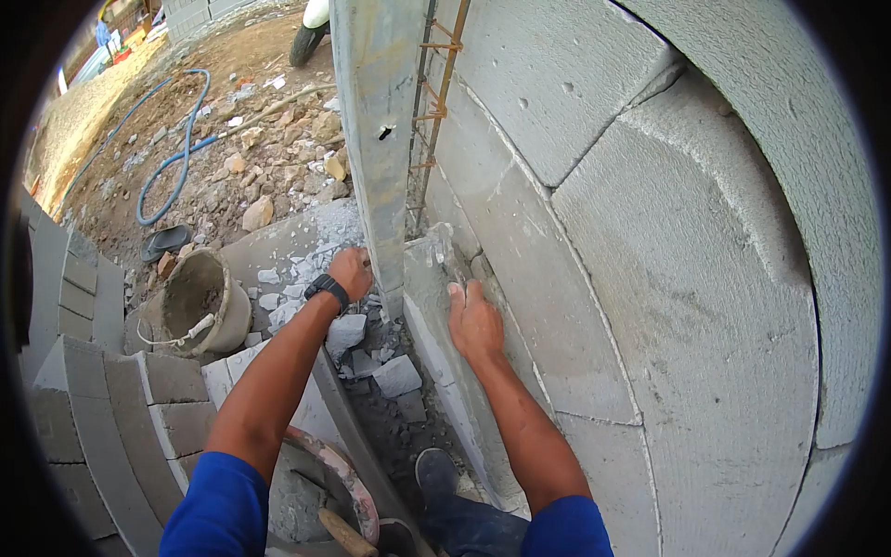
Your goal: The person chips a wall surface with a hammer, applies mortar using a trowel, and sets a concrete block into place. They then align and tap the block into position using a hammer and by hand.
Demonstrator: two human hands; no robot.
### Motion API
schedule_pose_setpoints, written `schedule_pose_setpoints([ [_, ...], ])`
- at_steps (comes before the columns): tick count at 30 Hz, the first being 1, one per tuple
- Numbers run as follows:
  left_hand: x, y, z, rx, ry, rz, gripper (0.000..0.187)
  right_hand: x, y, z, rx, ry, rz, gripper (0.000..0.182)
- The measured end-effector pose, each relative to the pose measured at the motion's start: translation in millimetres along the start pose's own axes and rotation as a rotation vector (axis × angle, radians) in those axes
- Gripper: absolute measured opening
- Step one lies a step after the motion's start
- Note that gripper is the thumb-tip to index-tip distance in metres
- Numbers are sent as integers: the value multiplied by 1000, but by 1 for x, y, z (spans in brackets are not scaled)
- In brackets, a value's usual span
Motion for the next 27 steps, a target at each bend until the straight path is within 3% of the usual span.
schedule_pose_setpoints([
  [2,-8,0,-4,-30,-8,37,22,-4,-17,-4,-71,41,-32,43],
  [8,12,4,13,34,52,-35,20,2,-6,-6,-12,20,-18,44],
  [12,4,3,8,-23,15,49,19,0,-13,-8,-52,-33,-4,46],
  [16,-15,-5,-20,-35,-25,-49,21,-2,-2,-1,-52,-52,2,45],
  [21,-15,-5,-17,-98,-10,55,21,8,-12,-22,-76,-45,-42,47],
  [25,-11,-6,-18,-63,-8,-49,19,7,-7,-8,-70,-47,-78,48],
  [27,-11,-3,-10,-76,25,3,19,1,-23,-10,-109,-49,-62,49],
])
Point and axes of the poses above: each hand's wrist, its own y-axis away from the middle knuckle, its own x-axis out of the back of the hand, z = x × y, the point moved 1 cm from there along -y, towards the middle knuckle, and after that the axes turned 3 degrees about -y, right-handed, at the moved point
